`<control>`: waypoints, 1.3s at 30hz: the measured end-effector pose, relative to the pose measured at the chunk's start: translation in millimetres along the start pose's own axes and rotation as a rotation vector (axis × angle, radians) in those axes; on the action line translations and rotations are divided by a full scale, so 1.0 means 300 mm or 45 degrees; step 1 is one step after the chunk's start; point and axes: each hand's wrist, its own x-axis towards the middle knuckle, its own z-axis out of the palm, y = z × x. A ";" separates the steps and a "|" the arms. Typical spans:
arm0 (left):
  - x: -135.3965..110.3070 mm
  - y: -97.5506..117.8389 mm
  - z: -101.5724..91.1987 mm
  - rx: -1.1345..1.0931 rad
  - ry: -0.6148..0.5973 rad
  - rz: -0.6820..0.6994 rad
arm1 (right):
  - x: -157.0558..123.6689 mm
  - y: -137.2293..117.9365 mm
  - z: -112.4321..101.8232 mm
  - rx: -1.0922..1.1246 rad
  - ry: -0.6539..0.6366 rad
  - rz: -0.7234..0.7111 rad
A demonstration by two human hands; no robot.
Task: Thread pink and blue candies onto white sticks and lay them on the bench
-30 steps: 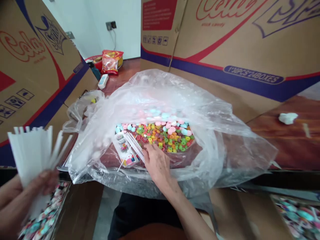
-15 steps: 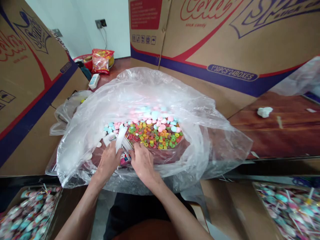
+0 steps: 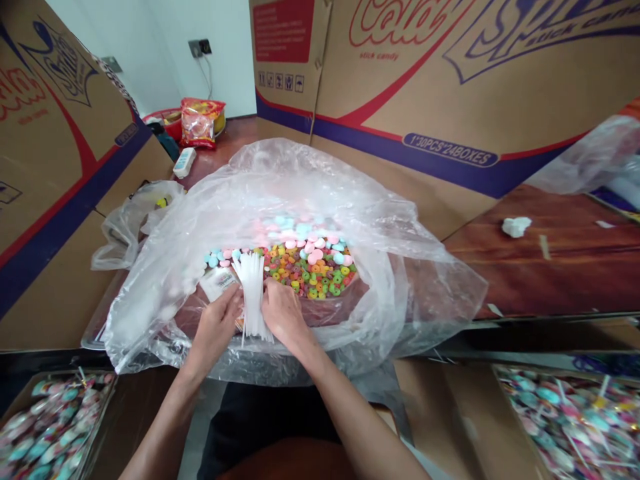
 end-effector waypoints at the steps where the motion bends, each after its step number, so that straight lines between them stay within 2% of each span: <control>1: -0.016 -0.011 0.014 0.049 0.047 0.054 | -0.001 0.001 -0.004 -0.012 0.010 0.024; 5: -0.071 -0.065 0.078 0.332 0.264 0.346 | -0.016 -0.010 0.001 -0.124 0.043 0.068; 8: -0.097 -0.102 0.099 0.467 0.316 0.489 | -0.028 -0.032 0.036 -0.260 0.103 0.065; 10: -0.104 -0.122 0.089 0.527 0.308 0.545 | -0.031 -0.055 0.069 -0.328 0.125 0.064; 13: -0.096 -0.157 0.042 0.555 0.288 0.565 | -0.029 -0.102 0.119 -0.344 0.119 0.056; 17: -0.061 -0.225 -0.056 0.475 0.205 0.637 | -0.023 -0.147 0.154 -0.300 0.120 0.006; 20: -0.039 -0.267 -0.126 0.423 0.100 0.695 | -0.019 -0.139 0.143 -0.247 0.116 -0.034; 23: -0.035 -0.273 -0.164 0.400 0.047 0.697 | -0.013 -0.108 0.110 -0.234 0.109 -0.052; 26: -0.035 -0.223 -0.163 0.375 0.138 0.693 | -0.001 -0.086 0.077 -0.259 0.113 -0.032; 30: 0.022 -0.069 -0.114 0.235 0.325 0.635 | 0.014 -0.073 0.042 -0.192 0.121 0.040; 32: 0.091 0.027 -0.071 0.181 0.194 0.679 | 0.014 -0.048 0.025 -0.035 0.173 0.051; 35: 0.222 0.149 0.016 0.249 -0.075 0.843 | -0.015 0.036 -0.004 0.400 0.242 0.063; 37: 0.302 0.197 0.086 0.354 -0.238 0.947 | -0.058 0.111 -0.027 0.730 0.208 0.116; 39: 0.358 0.211 0.158 0.443 -0.389 1.027 | -0.116 0.181 -0.054 0.992 0.135 0.172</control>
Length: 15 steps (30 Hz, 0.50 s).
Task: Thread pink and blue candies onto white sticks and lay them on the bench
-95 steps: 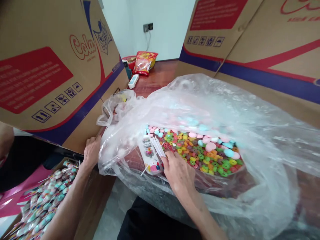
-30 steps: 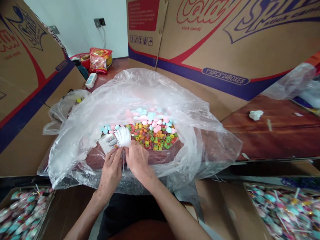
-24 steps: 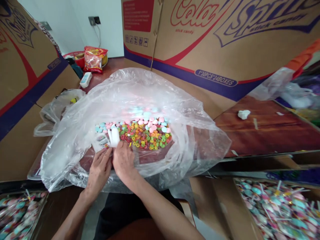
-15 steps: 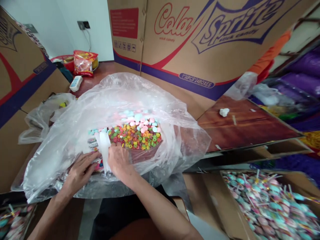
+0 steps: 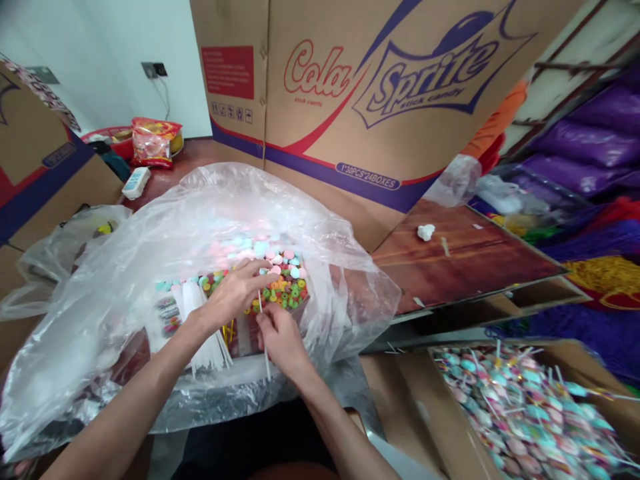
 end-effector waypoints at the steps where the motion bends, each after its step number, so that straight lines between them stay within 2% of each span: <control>1: 0.022 -0.009 0.028 -0.005 -0.040 0.022 | -0.024 0.013 -0.033 0.097 -0.027 0.052; 3: 0.038 -0.023 0.079 -0.086 -0.014 0.013 | -0.067 0.026 -0.086 0.228 -0.051 0.112; 6: 0.017 -0.037 0.118 -0.329 0.253 -0.128 | -0.098 0.022 -0.126 0.299 -0.028 0.112; 9: -0.009 -0.043 0.113 -0.527 0.468 -0.320 | -0.093 0.014 -0.137 0.311 0.029 0.064; 12: -0.003 -0.031 0.103 -0.637 0.466 -0.439 | -0.081 0.016 -0.140 0.317 0.114 0.013; 15: 0.035 0.000 0.111 -0.656 0.396 -0.432 | -0.079 0.029 -0.144 0.355 0.166 0.009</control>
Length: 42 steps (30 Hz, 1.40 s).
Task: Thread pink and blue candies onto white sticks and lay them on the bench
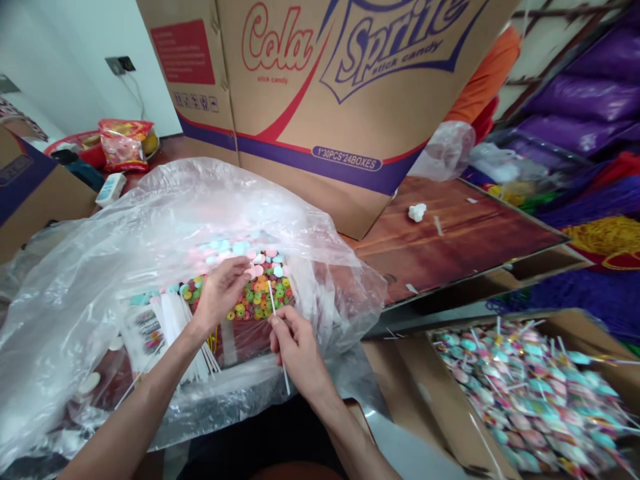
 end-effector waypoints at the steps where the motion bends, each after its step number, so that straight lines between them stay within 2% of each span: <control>1: 0.009 0.009 0.015 0.045 -0.032 0.027 | -0.001 0.004 -0.003 0.013 0.012 0.002; 7: 0.047 0.011 0.069 0.449 -0.151 0.163 | -0.008 0.021 -0.020 -0.002 0.004 0.030; 12: 0.041 -0.007 0.061 0.651 -0.227 0.167 | -0.006 0.029 -0.024 -0.003 -0.012 0.025; 17: 0.039 0.014 0.049 0.786 -0.229 0.161 | -0.002 0.041 -0.028 -0.030 -0.051 0.004; 21: 0.041 0.035 0.031 0.647 -0.200 0.163 | -0.001 0.045 -0.030 -0.035 -0.052 -0.025; 25: -0.002 0.045 -0.002 0.290 -0.084 0.018 | -0.004 0.042 -0.032 -0.032 -0.059 -0.065; 28: -0.058 0.026 -0.010 0.051 -0.043 -0.084 | -0.005 0.041 -0.027 -0.055 -0.097 -0.122; 31: -0.103 -0.005 0.002 -0.065 -0.044 -0.153 | -0.003 0.042 -0.017 -0.130 -0.080 -0.172; 36: -0.115 -0.003 0.009 0.038 0.039 -0.123 | -0.002 0.040 -0.010 -0.075 -0.054 -0.082; 39: -0.089 0.024 0.002 0.181 0.051 -0.005 | -0.003 0.034 -0.019 0.045 -0.039 0.034; 42: -0.049 0.038 0.001 0.364 -0.029 0.159 | -0.003 0.028 -0.029 0.117 -0.019 0.091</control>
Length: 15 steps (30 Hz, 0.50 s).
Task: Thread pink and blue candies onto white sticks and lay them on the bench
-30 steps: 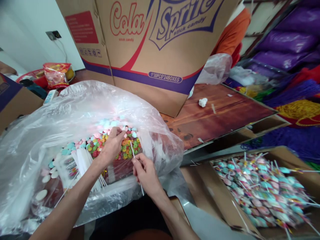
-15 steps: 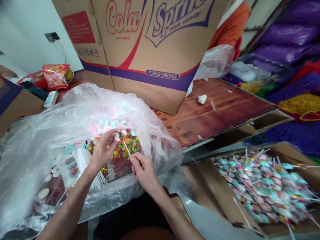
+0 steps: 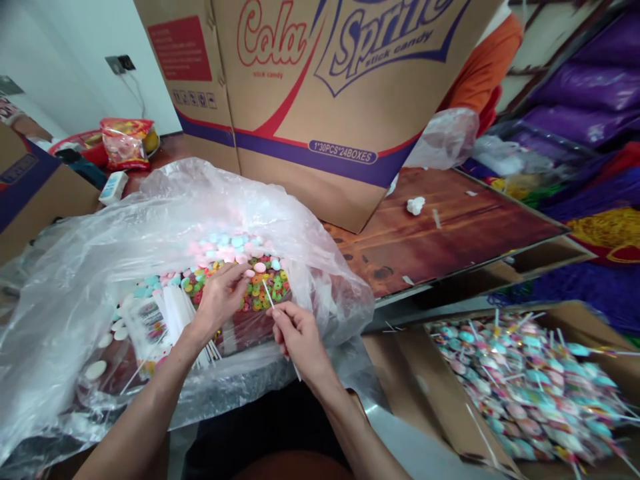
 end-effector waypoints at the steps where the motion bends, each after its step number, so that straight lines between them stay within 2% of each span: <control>1: 0.014 -0.003 0.001 0.064 -0.040 0.053 | -0.001 -0.001 -0.003 0.016 0.003 0.004; 5: 0.056 -0.031 0.010 0.242 -0.215 0.174 | -0.008 0.008 -0.013 0.021 0.011 0.006; 7: 0.063 -0.043 0.015 0.273 -0.253 0.199 | -0.007 0.009 -0.017 -0.056 0.024 -0.057; 9: 0.061 -0.048 0.019 0.250 -0.252 0.217 | 0.007 -0.003 -0.019 -0.254 0.076 -0.242; 12: 0.050 -0.044 0.018 0.122 -0.202 0.249 | 0.064 -0.048 -0.012 -0.707 0.198 -0.618; 13: 0.045 -0.041 0.016 0.073 -0.183 0.258 | 0.091 -0.066 -0.005 -0.854 0.228 -0.700; 15: 0.037 -0.037 0.010 -0.007 -0.147 0.255 | 0.151 -0.101 0.013 -1.116 0.260 -0.744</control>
